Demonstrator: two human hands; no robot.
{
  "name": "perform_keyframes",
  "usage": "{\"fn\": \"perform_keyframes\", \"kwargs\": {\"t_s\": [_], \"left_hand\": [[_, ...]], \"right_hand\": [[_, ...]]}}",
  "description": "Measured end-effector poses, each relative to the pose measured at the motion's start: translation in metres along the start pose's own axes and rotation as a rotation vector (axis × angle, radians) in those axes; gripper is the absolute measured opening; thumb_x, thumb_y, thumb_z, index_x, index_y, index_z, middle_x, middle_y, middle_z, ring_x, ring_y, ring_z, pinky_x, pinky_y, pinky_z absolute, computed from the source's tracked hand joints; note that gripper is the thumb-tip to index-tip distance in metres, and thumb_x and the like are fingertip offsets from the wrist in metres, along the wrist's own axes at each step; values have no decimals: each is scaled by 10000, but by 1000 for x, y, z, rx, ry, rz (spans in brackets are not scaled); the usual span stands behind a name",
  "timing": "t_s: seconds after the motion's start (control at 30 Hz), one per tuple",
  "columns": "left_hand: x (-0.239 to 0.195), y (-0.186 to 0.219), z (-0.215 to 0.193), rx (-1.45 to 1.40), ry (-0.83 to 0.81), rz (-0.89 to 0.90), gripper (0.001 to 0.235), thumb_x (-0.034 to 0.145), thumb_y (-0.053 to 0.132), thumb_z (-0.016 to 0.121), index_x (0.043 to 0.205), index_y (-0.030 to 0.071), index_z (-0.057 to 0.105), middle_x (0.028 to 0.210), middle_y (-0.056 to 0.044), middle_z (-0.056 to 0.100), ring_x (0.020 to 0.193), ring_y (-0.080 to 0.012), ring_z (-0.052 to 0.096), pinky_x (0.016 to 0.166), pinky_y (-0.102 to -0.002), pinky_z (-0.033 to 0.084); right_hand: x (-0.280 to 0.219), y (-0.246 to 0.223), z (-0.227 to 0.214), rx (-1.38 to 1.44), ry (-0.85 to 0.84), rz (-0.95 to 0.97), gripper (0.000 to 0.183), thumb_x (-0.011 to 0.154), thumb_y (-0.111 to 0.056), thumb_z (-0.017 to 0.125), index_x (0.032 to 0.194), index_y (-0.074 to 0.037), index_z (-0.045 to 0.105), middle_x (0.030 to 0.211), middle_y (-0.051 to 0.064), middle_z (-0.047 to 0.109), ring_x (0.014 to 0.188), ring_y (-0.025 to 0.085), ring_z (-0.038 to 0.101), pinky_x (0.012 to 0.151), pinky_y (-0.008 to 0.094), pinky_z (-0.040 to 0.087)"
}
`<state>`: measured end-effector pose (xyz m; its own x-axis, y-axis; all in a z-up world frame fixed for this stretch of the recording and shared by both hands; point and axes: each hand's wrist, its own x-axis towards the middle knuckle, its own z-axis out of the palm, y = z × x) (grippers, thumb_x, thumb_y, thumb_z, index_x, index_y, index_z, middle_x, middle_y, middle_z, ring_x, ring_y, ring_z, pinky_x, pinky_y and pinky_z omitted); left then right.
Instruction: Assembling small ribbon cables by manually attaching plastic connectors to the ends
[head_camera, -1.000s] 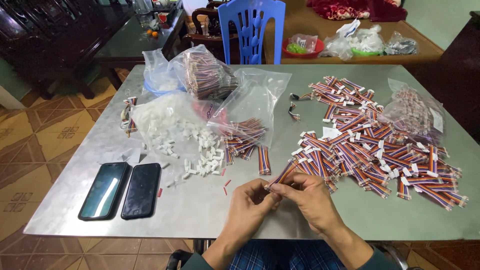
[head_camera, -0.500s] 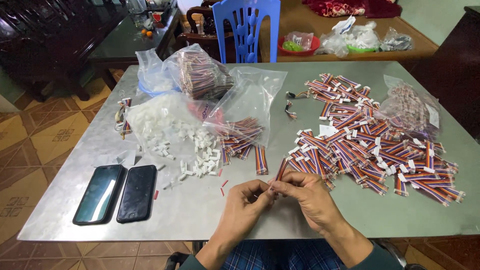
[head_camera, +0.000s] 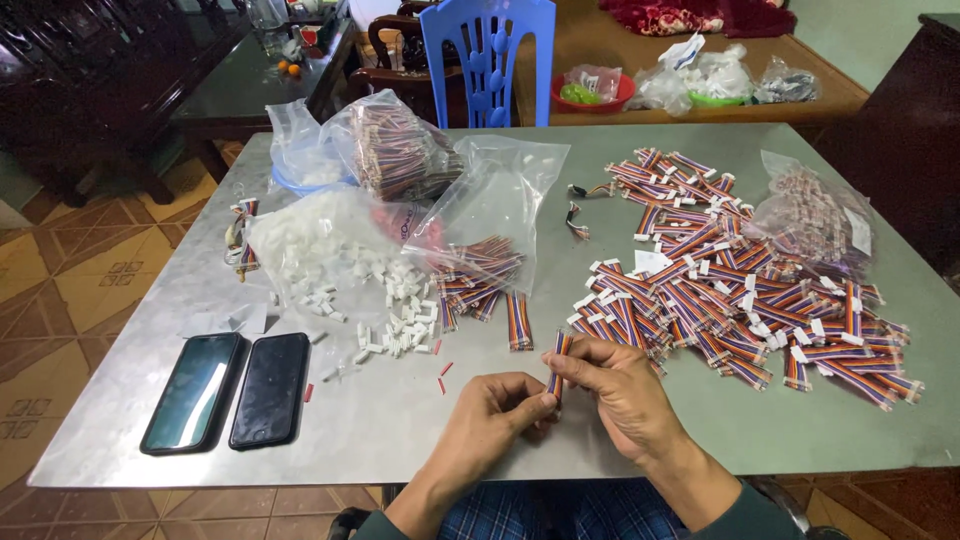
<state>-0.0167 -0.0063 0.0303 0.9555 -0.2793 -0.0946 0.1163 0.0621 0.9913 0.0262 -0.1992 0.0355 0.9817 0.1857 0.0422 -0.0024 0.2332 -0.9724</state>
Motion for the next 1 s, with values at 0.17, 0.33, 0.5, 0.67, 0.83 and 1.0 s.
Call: {"fn": "perform_keyframes", "kwargs": {"t_s": [0.17, 0.33, 0.5, 0.67, 0.83, 1.0], "left_hand": [[-4, 9, -1, 20, -5, 34, 133, 1034, 152, 766, 968, 52, 826, 883, -48, 834, 776, -101, 713, 772, -254, 584], [2, 14, -4, -28, 268, 78, 293, 902, 209, 883, 1141, 40, 861, 1051, -41, 866, 734, -93, 696, 702, -243, 627], [-2, 18, -10, -129, 183, 140, 124, 915, 94, 898, 842, 28, 822, 730, -63, 746, 702, -115, 640, 736, -271, 530], [2, 3, -7, -381, 170, -22, 147, 864, 77, 928, 832, 15, 799, 691, -90, 715, 645, -145, 620, 654, -269, 475], [-3, 18, -3, -141, 193, 46, 133, 862, 97, 929, 831, 19, 826, 735, -72, 761, 688, -122, 642, 705, -268, 512], [-11, 34, 2, -106, 190, 63, 232, 872, 205, 944, 780, 50, 797, 756, -77, 790, 736, -124, 702, 743, -266, 542]], "right_hand": [[-1, -2, -2, 9, -21, 29, 225, 926, -27, 866, 734, -11, 750, 818, 73, 702, 819, 161, 626, 830, 287, 469], [-8, -11, 4, -136, -166, 25, 349, 954, -86, 867, 668, -65, 668, 762, 36, 584, 767, 156, 550, 807, 292, 424], [-15, -20, 14, -142, -241, 138, 152, 905, 42, 856, 776, 84, 787, 818, 147, 669, 565, 277, 695, 540, 372, 625], [-11, -15, 6, -303, -260, 72, 249, 890, -16, 903, 699, -28, 744, 774, 58, 680, 699, 146, 618, 645, 308, 482], [-9, -18, 0, -359, -272, 120, 217, 875, -10, 909, 702, -15, 778, 780, 59, 678, 671, 148, 626, 609, 306, 504], [-9, -28, 3, -621, -270, 77, 213, 814, -72, 920, 659, -58, 775, 775, 18, 688, 745, 124, 636, 720, 296, 475]]}}
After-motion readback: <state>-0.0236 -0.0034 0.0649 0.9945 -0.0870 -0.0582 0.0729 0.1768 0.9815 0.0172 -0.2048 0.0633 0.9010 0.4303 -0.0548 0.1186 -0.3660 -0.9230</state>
